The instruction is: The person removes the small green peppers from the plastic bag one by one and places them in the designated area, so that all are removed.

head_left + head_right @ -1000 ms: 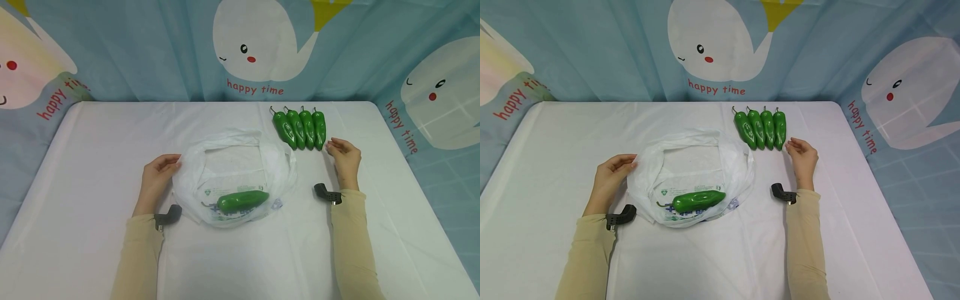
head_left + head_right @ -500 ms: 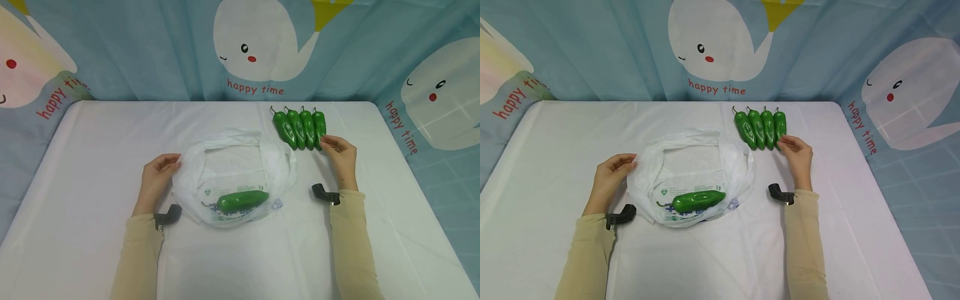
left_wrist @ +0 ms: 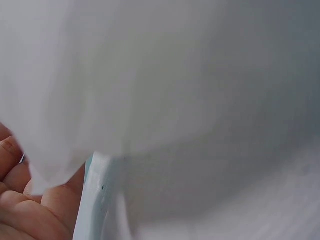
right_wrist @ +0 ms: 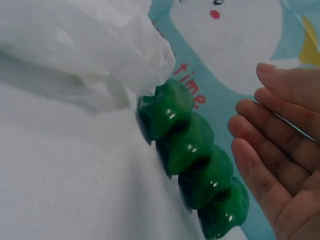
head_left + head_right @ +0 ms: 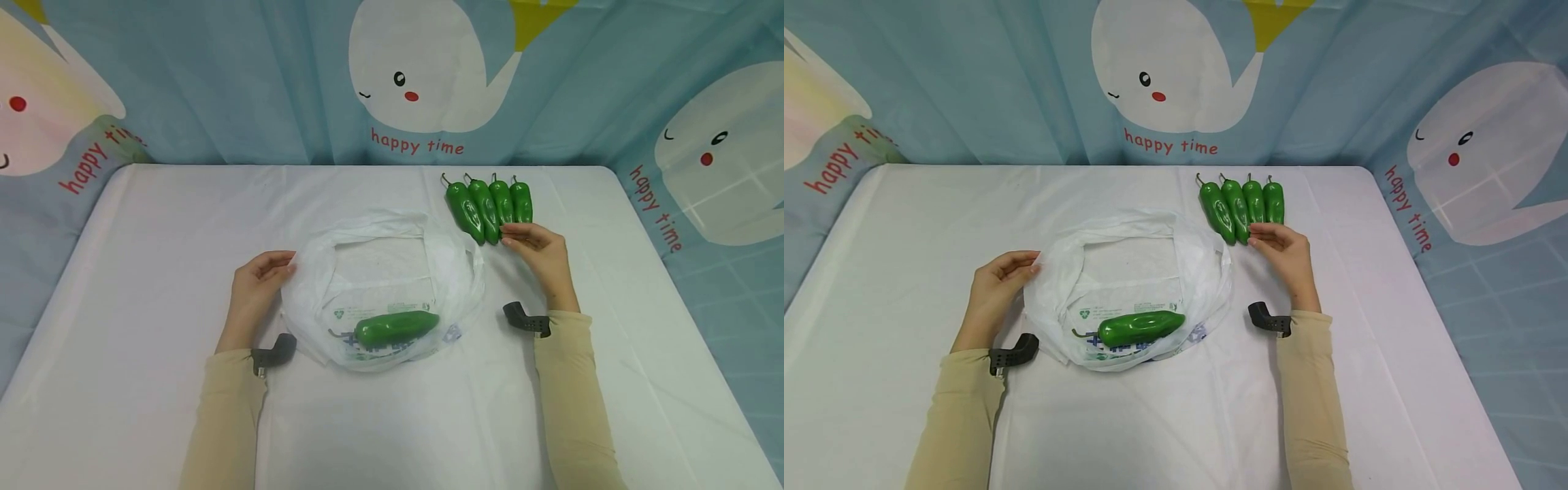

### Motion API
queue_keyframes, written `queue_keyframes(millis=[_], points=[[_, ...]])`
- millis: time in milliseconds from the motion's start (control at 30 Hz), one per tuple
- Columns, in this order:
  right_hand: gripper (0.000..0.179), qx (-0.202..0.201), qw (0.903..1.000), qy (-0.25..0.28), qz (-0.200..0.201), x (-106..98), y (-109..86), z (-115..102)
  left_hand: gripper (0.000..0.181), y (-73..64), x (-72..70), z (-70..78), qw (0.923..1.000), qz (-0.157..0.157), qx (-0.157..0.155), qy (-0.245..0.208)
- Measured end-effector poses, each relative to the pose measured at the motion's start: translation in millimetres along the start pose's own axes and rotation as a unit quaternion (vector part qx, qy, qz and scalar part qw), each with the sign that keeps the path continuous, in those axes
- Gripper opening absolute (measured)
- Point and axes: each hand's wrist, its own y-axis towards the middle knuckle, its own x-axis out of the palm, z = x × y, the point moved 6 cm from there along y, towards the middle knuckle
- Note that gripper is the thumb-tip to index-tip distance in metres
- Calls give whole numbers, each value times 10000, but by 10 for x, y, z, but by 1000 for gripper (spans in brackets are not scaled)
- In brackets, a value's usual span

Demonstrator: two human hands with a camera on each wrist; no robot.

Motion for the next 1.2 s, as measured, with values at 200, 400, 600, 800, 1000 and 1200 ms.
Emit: queue_keyframes(millis=[200, 400, 600, 800, 1000, 1200], points=[[28, -112, 9993, 11, -366, 104, -7, -66, 35, -4, 1, 1, 10000, -16, -28, -62], [29, -46, 9969, -239, -746, 218, -25, -130, 36, 0, 2, -15, 10000, -16, -68, -52], [28, 153, 9922, -224, -1218, 343, -57, -173, 35, 4, 1, -22, 10000, -16, -17, -52], [27, 100, 9875, -10, -1575, 471, -77, -225, 35, 4, 4, -21, 10000, -14, -25, -19], [27, -7, 9807, -227, -1940, 620, -106, -259, 34, 6, 5, -10, 10000, 1, -35, 17], [25, -123, 9723, -453, -2288, 734, -153, -298, 33, 14, 8, -12, 10000, 8, -7, 65]])
